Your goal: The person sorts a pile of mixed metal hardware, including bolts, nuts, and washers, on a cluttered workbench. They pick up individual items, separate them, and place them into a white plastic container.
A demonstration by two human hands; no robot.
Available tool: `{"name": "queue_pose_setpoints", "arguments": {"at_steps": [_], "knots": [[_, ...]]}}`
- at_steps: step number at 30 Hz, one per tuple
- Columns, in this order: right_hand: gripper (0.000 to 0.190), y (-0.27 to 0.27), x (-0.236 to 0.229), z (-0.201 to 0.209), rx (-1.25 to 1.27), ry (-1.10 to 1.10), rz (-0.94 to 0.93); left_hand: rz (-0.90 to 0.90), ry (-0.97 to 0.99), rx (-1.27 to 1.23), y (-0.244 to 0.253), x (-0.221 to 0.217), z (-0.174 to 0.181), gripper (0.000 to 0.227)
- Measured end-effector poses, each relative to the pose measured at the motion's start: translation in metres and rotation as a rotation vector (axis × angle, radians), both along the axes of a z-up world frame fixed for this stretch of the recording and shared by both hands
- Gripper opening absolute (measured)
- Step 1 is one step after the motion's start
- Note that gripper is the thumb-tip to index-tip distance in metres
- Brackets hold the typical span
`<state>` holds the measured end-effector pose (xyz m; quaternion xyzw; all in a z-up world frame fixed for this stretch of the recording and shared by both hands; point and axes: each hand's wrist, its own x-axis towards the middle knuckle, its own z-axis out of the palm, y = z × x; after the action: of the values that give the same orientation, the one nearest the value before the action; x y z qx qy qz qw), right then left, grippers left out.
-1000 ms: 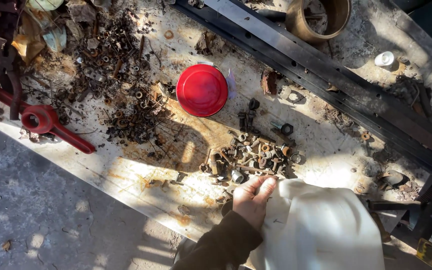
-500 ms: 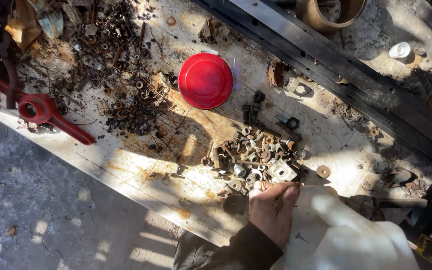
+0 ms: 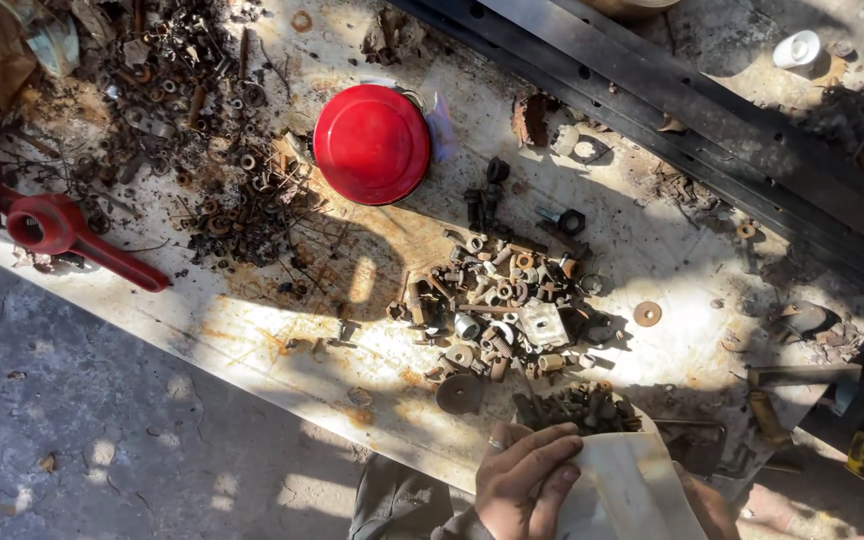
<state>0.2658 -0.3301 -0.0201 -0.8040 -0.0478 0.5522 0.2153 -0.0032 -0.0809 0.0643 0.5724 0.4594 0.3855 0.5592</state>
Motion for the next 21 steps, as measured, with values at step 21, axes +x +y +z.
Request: {"name": "queue_pose_setpoints", "arguments": {"at_steps": [21], "knots": [[0.031, 0.014, 0.097, 0.061, 0.254, -0.408, 1.129, -0.362, 0.908, -0.097, 0.078, -0.074, -0.082, 0.017]]}}
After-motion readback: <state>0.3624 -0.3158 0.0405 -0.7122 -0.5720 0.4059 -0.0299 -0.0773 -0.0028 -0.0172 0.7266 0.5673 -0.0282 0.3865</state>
